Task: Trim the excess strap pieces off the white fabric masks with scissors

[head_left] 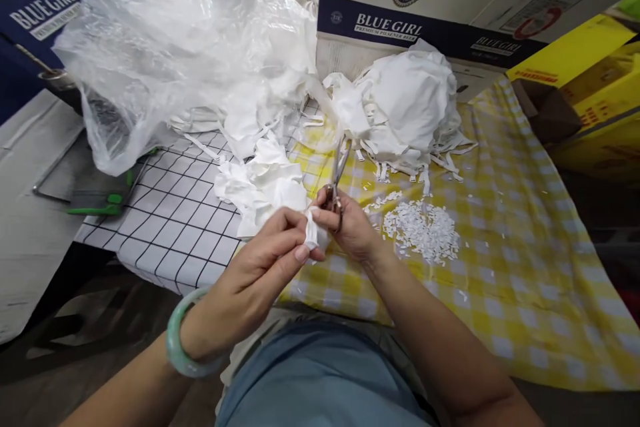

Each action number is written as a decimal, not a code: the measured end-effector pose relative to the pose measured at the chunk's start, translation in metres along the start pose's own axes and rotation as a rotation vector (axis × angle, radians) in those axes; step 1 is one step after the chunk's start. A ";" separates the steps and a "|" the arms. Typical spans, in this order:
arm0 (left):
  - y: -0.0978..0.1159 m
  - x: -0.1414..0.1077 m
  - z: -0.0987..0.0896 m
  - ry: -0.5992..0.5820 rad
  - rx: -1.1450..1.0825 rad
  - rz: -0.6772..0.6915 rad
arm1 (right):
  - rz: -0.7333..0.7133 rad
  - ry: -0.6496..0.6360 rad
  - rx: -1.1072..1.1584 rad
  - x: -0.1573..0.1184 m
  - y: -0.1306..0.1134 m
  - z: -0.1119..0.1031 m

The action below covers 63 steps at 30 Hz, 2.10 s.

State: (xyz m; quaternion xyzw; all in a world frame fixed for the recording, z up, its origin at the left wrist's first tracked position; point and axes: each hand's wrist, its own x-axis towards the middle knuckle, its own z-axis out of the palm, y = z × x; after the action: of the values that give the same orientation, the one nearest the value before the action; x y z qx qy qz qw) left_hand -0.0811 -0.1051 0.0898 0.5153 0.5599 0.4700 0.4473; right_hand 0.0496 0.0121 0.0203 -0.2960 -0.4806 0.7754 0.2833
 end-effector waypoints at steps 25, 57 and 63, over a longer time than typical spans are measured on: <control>-0.056 0.057 0.101 -0.159 -0.276 -0.057 | -0.194 0.238 -1.086 -0.108 -0.009 -0.085; -0.064 0.084 0.133 -0.309 -0.053 0.119 | 0.089 0.443 -0.868 -0.130 0.001 -0.111; -0.055 0.079 0.136 -0.314 -0.043 0.045 | 0.054 0.604 -0.330 -0.135 0.013 -0.112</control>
State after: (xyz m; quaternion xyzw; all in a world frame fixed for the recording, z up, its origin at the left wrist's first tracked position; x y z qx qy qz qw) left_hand 0.0383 -0.0188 0.0124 0.5853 0.4609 0.4055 0.5297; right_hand 0.2194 -0.0261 -0.0067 -0.5665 -0.4861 0.5717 0.3404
